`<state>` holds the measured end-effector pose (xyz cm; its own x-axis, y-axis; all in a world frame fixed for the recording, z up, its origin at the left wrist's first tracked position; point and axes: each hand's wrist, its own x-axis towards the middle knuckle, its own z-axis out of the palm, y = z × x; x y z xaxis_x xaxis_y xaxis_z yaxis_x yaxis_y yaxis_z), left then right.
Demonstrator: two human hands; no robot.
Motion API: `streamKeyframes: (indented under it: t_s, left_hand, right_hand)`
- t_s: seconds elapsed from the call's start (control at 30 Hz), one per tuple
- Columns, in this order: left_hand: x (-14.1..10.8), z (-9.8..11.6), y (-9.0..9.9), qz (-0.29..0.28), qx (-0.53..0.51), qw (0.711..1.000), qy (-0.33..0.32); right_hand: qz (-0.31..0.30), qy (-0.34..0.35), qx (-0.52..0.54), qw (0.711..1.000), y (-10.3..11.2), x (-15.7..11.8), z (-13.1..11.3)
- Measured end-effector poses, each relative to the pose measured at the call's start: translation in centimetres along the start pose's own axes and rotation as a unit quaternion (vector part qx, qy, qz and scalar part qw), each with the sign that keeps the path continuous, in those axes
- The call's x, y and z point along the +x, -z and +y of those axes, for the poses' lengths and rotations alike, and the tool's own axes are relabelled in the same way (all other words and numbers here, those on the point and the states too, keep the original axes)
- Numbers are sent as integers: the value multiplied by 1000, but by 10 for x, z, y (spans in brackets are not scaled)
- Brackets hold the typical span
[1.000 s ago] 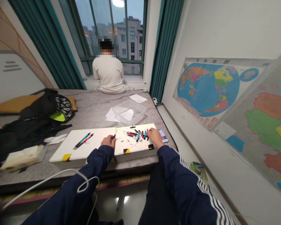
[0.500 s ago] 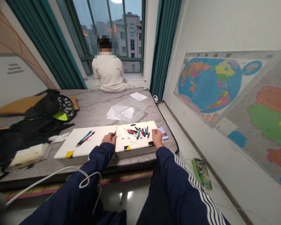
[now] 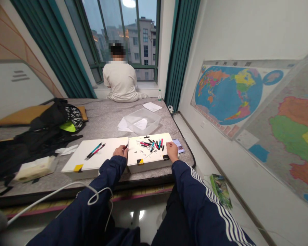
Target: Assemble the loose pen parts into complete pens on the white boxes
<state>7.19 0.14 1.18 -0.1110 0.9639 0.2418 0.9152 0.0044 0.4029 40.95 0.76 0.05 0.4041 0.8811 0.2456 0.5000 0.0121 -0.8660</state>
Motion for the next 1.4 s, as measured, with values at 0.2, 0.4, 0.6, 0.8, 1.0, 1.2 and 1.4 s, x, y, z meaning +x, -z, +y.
streamKeyframes:
  t_s: [0.2,0.4,0.6,0.8,1.0,1.2,1.4]
  left_hand:
    - [0,1,-1,-2,-10,1000,-16]
    - [0,-2,-4,-13,-46,998,-35]
    - [1,-6,-8,4,-61,998,-36]
    - [0,-6,-9,12,-53,998,-23]
    - [1,-8,-12,27,-59,997,-35]
    - [2,-10,-14,20,-57,998,-33]
    - [2,-8,-13,10,-54,998,-29]
  right_hand:
    - [3,0,21,1000,1,1,1]
    - [-1,1,57,998,-3,4,10]
    - [-18,-7,78,997,-3,4,10]
    - [-23,-12,73,997,0,3,5]
    - [-32,-6,53,998,1,3,4]
    - [-93,11,4,996,5,7,-9]
    - [-213,211,-157,941,0,8,-62]
